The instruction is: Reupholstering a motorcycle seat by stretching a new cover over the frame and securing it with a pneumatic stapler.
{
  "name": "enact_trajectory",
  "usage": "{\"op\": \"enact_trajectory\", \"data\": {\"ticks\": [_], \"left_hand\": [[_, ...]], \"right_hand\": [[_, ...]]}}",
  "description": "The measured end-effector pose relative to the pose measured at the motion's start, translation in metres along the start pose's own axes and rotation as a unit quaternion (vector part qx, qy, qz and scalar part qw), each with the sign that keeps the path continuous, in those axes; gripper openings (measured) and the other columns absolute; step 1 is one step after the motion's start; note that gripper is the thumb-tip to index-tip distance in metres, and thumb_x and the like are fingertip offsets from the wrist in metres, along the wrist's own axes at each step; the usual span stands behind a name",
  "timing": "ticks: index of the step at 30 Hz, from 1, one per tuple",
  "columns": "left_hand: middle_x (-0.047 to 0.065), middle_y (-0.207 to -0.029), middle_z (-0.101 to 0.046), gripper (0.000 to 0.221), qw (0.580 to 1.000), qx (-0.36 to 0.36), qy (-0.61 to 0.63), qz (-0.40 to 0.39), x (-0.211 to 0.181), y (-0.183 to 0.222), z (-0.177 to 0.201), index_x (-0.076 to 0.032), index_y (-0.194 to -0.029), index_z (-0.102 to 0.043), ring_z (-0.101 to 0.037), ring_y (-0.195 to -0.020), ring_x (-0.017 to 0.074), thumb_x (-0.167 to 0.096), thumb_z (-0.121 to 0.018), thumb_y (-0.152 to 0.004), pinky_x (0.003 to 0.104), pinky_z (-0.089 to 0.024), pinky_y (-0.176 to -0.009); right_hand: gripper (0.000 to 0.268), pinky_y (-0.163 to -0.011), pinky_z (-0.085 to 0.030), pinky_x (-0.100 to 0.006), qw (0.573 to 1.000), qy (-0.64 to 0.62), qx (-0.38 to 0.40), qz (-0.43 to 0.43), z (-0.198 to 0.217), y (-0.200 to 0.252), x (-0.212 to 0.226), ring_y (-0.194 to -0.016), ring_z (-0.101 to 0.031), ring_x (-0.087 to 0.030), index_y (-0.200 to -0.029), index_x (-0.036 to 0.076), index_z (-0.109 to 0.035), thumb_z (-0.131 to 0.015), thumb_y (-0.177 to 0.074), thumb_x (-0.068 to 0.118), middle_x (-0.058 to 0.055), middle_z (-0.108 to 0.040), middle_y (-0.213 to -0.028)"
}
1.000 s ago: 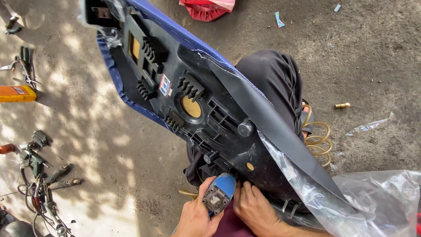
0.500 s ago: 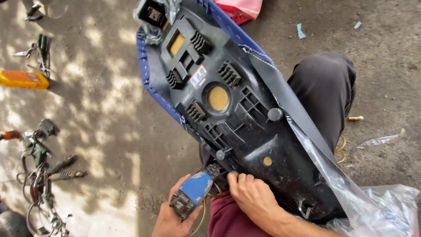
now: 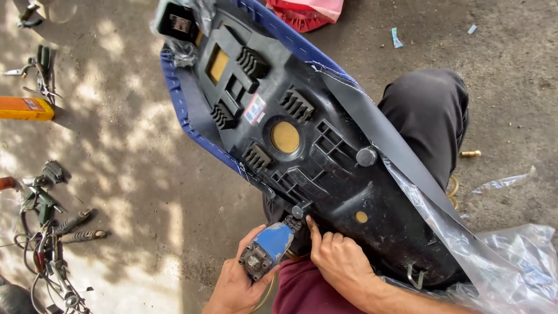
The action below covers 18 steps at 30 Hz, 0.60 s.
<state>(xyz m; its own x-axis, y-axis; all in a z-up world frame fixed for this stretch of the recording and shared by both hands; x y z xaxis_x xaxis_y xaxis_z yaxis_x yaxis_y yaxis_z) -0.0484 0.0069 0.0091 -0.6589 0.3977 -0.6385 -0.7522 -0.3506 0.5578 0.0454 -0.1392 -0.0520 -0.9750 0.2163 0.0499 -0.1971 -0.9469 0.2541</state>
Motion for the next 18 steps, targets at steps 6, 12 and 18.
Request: {"op": "enact_trajectory", "data": {"ticks": [6,12,18], "left_hand": [[-0.004,-0.138,-0.070,0.081,0.998,0.017,-0.033,0.053,-0.008,-0.001,-0.017,-0.027,-0.154,-0.031,-0.084,-0.077,0.0320,-0.050,-0.072,-0.087,0.037,-0.065,-0.065],[0.000,-0.088,-0.080,0.089,0.986,0.046,-0.094,0.127,-0.004,-0.004,-0.039,-0.036,-0.157,-0.029,-0.074,-0.062,0.0360,-0.063,-0.068,-0.082,0.041,-0.058,-0.059],[-0.006,-0.142,-0.065,0.084,0.991,-0.027,-0.122,0.050,-0.017,-0.002,-0.054,-0.029,-0.153,-0.030,-0.070,-0.053,0.0405,-0.049,-0.070,-0.082,0.045,-0.059,-0.051]], "right_hand": [[0.060,-0.034,-0.043,-0.024,1.000,-0.005,-0.028,0.010,-0.002,0.007,-0.001,-0.043,-0.050,-0.007,-0.148,-0.004,-0.051,-0.053,-0.089,0.006,0.002,-0.059,-0.055],[0.052,-0.035,-0.041,-0.024,0.998,0.010,-0.060,0.019,-0.002,0.013,-0.003,-0.044,-0.048,-0.005,-0.142,-0.003,-0.060,-0.054,-0.091,0.006,0.005,-0.056,-0.054],[0.052,-0.038,-0.044,-0.024,0.997,0.001,-0.075,0.019,0.002,0.015,-0.010,-0.047,-0.052,-0.007,-0.139,-0.006,-0.062,-0.054,-0.088,0.006,0.001,-0.062,-0.056]]}}
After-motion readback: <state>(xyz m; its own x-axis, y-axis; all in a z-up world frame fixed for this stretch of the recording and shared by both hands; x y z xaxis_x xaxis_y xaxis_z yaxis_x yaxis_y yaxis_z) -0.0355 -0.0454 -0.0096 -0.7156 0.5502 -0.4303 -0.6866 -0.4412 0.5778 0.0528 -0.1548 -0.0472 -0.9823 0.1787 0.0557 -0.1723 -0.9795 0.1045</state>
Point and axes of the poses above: each hand's wrist, its own y-axis away from the middle knuckle, its own z-axis out of the back of the hand, x = y × z, the point moved 8 cm from there along -y, towards the middle knuckle
